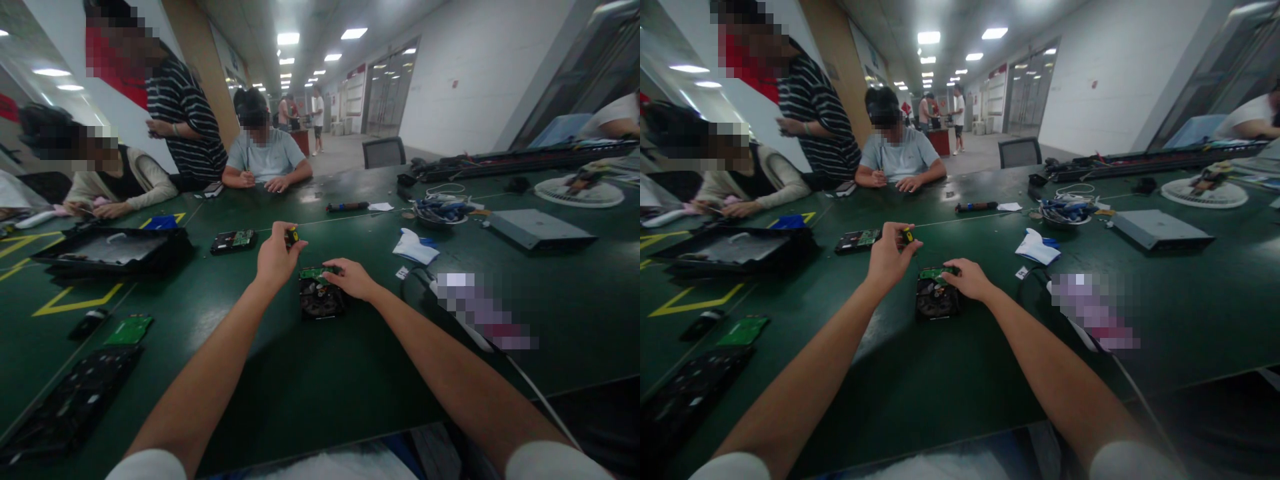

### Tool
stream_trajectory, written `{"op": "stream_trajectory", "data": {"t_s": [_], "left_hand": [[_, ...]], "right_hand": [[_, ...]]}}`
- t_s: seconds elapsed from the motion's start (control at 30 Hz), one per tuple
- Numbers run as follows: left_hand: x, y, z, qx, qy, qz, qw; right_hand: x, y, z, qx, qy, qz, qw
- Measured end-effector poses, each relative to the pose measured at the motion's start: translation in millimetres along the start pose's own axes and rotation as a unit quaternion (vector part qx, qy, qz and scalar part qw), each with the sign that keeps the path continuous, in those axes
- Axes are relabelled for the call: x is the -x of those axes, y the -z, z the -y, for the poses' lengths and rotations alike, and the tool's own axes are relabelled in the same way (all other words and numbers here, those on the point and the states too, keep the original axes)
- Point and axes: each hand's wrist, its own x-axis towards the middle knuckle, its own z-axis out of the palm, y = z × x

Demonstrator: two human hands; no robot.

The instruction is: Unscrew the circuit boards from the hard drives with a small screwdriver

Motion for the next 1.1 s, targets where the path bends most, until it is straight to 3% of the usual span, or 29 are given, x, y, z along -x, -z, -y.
{"op": "stream_trajectory", "data": {"t_s": [0.1, 0.2, 0.33, 0.5, 0.6, 0.73, 1.1], "left_hand": [[-2.8, -0.1, 4.8, 0.048, -0.041, -0.009, 0.998], [-1.8, -0.3, 4.9, -0.034, -0.055, -0.015, 0.998], [2.9, -3.8, 2.3, -0.126, -0.01, 0.013, 0.992], [1.2, -2.0, 4.0, -0.094, 0.027, 0.001, 0.995], [-2.5, 2.2, 5.7, -0.057, -0.008, -0.005, 0.998], [-1.8, 2.5, 3.4, -0.082, -0.05, -0.008, 0.995], [2.3, -1.6, -1.0, -0.107, 0.049, 0.019, 0.993]], "right_hand": [[0.3, -0.5, -1.3, -0.011, -0.001, -0.004, 1.0], [-0.3, -0.7, -1.8, -0.011, -0.002, 0.002, 1.0], [-1.0, -0.3, -1.6, -0.004, -0.002, 0.008, 1.0], [0.5, 1.0, 0.0, -0.005, -0.004, 0.004, 1.0], [1.4, 1.5, 0.3, -0.006, -0.005, 0.001, 1.0], [1.1, 1.2, -0.6, 0.001, -0.004, 0.002, 1.0], [1.2, 0.0, -1.7, -0.008, -0.009, 0.0, 1.0]]}}
